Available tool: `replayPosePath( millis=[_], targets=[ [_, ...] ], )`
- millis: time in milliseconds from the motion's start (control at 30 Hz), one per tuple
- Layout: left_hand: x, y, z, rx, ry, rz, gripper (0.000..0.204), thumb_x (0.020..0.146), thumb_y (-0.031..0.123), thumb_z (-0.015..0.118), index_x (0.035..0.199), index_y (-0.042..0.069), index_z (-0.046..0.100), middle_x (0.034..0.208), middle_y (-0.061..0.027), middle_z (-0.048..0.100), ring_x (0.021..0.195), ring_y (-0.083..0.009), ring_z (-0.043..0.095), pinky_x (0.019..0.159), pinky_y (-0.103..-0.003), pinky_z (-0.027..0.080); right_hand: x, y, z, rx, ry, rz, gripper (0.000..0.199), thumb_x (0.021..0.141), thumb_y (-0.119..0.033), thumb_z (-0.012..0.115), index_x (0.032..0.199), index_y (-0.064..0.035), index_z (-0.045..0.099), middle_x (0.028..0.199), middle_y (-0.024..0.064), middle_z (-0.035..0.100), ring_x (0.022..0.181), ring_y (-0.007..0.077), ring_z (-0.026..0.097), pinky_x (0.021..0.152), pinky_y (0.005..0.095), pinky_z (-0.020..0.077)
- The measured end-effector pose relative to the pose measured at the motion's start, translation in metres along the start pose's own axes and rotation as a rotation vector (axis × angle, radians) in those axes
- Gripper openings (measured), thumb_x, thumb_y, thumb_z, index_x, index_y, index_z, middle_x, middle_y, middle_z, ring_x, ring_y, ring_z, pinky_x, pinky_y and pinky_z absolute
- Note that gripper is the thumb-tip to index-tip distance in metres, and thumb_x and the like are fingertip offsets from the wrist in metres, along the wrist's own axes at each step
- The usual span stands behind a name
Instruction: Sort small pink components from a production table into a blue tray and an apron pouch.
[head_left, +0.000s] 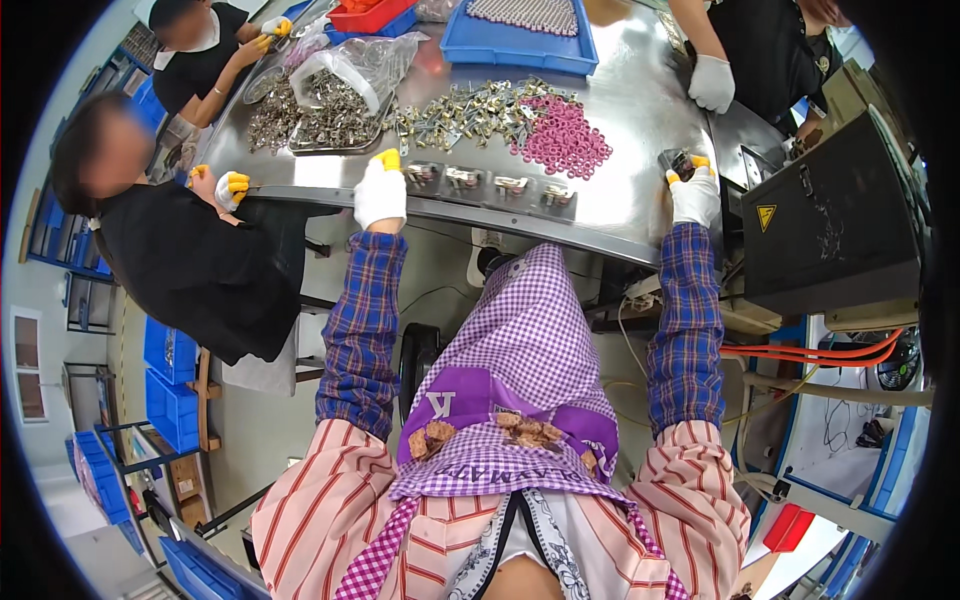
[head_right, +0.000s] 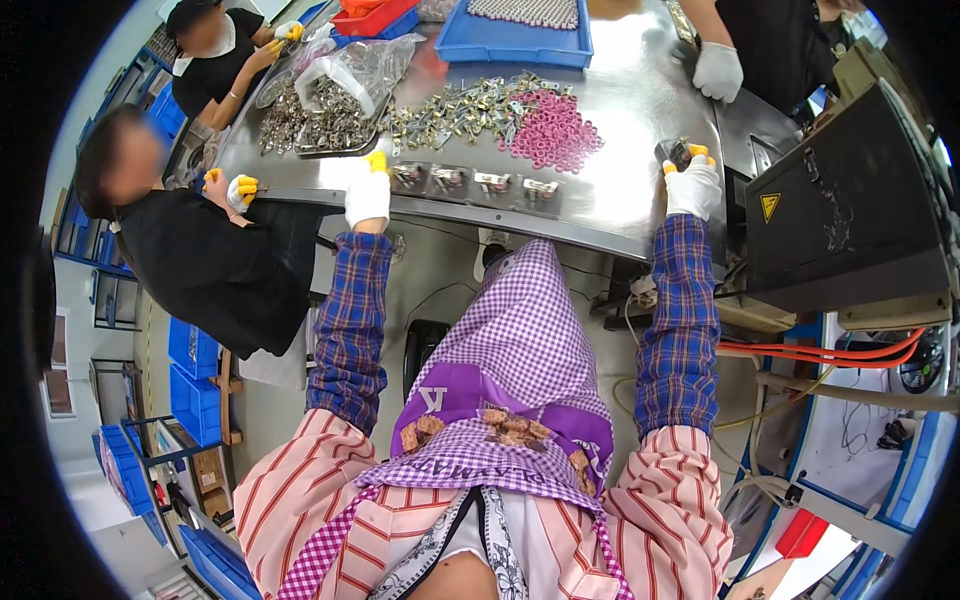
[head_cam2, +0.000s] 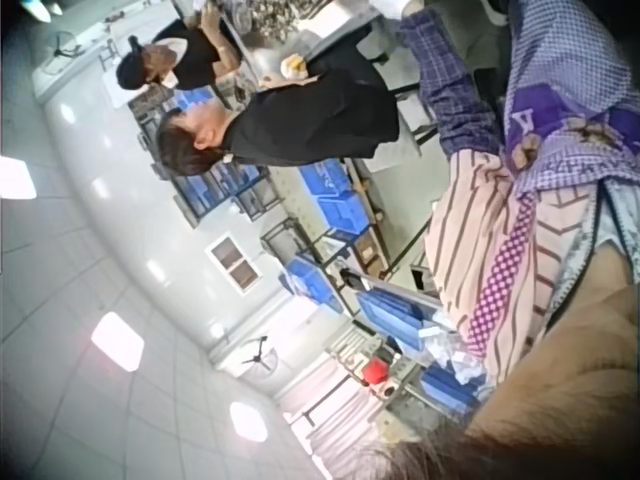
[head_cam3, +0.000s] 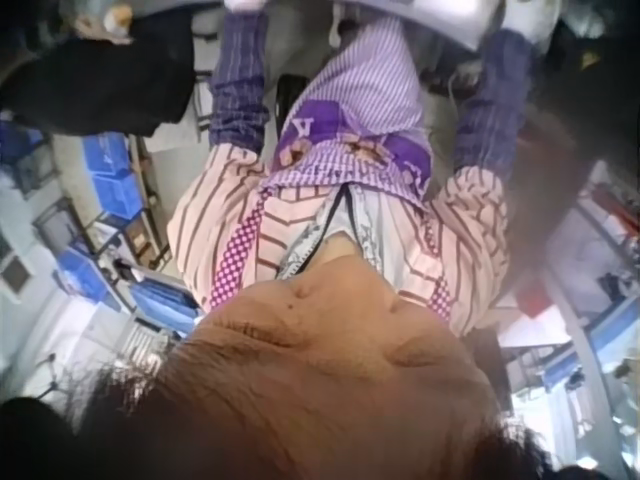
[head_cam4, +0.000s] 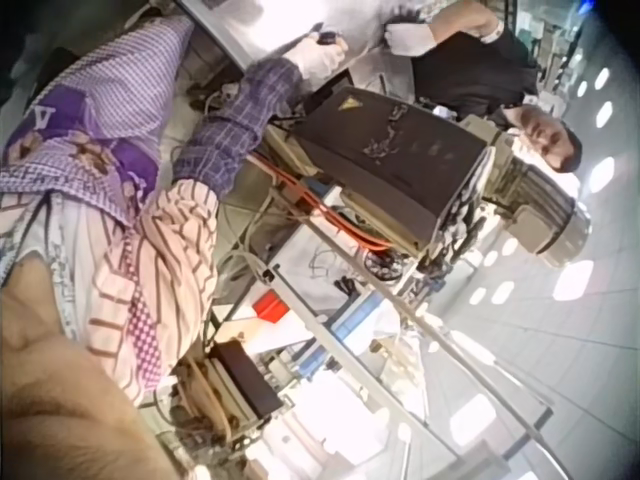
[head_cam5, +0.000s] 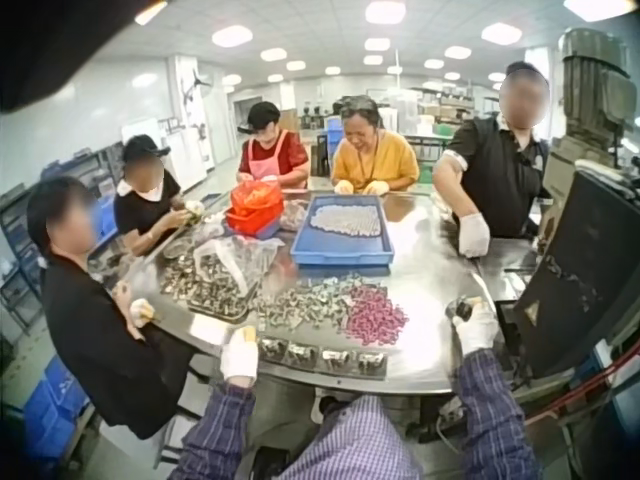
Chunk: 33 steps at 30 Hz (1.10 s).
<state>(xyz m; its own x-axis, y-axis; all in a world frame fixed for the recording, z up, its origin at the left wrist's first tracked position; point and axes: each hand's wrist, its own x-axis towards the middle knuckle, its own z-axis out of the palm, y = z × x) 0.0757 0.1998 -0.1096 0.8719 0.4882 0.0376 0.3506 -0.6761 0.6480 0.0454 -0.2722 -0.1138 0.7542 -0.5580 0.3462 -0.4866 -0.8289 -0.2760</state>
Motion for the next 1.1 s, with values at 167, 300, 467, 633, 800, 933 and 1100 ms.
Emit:
replayPosePath(
  millis=[167,300,467,633,800,933,1100],
  targets=[
    [0.001,0.013,0.016,-0.317,-0.359,0.360,0.031,0.084,0.038,0.057,0.104,0.015,0.065,0.101,-0.0106,0.066,0.088,-0.0317,0.061,0.078,-0.040,0.047,0.002,0.003,0.003,0.004,-0.009,0.003,0.040,0.077,-0.036,0.069,0.111,-0.0184,0.055,0.100,0.0057,0.058,0.083,0.0247,0.062,0.073,0.0348,0.0517],
    [0.009,0.053,0.020,0.339,-0.045,0.691,0.023,0.081,0.031,0.062,0.097,0.014,0.067,0.095,-0.0092,0.067,0.085,-0.0267,0.062,0.077,-0.036,0.047,-0.003,-0.001,0.000,0.041,-0.010,-0.008,0.041,0.077,-0.036,0.069,0.110,-0.0175,0.055,0.101,0.0059,0.058,0.083,0.0253,0.063,0.073,0.0348,0.0519],
    [0.018,0.053,0.021,0.257,-0.119,0.737,0.020,0.080,0.023,0.063,0.098,0.013,0.066,0.089,-0.0067,0.066,0.080,-0.0212,0.062,0.073,-0.032,0.047,-0.001,-0.001,-0.001,-0.014,-0.040,0.015,0.043,0.078,-0.039,0.068,0.112,-0.0155,0.056,0.100,0.0070,0.058,0.083,0.0257,0.063,0.072,0.0354,0.0517],
    [0.015,0.038,0.010,-0.377,-0.154,0.521,0.018,0.080,0.016,0.064,0.098,0.011,0.064,0.088,-0.0043,0.064,0.075,-0.0172,0.060,0.069,-0.028,0.046,0.003,-0.003,-0.001,-0.044,-0.053,0.014,0.046,0.078,-0.042,0.067,0.113,-0.0133,0.056,0.100,0.0081,0.059,0.082,0.0252,0.062,0.070,0.0353,0.0519],
    [-0.093,0.068,-0.010,-0.798,-0.477,0.296,0.019,0.082,0.013,0.062,0.100,0.008,0.060,0.092,-0.0047,0.063,0.073,-0.0141,0.057,0.066,-0.026,0.048,0.002,0.000,-0.009,-0.155,-0.078,0.019,0.049,0.080,-0.043,0.064,0.116,-0.0118,0.056,0.103,0.0089,0.059,0.084,0.0264,0.062,0.073,0.0348,0.0518],
    [-0.182,0.061,0.013,-1.073,-1.293,0.295,0.025,0.088,0.017,0.059,0.108,0.003,0.059,0.095,-0.0101,0.063,0.080,-0.0149,0.060,0.070,-0.025,0.049,-0.020,-0.032,-0.026,-0.350,0.137,-0.038,0.044,0.081,-0.037,0.063,0.117,-0.0123,0.058,0.105,0.0075,0.061,0.087,0.0256,0.062,0.076,0.0346,0.0501],
    [-0.247,0.022,0.094,-1.521,-1.839,-0.411,0.031,0.085,0.016,0.066,0.113,0.003,0.058,0.100,-0.0108,0.062,0.091,-0.0159,0.059,0.071,-0.025,0.049,-0.028,-0.081,-0.022,0.275,-0.308,-0.150,0.035,0.083,-0.032,0.061,0.111,-0.0103,0.062,0.105,0.0084,0.064,0.089,0.0266,0.062,0.078,0.0339,0.0492]
  ],
)
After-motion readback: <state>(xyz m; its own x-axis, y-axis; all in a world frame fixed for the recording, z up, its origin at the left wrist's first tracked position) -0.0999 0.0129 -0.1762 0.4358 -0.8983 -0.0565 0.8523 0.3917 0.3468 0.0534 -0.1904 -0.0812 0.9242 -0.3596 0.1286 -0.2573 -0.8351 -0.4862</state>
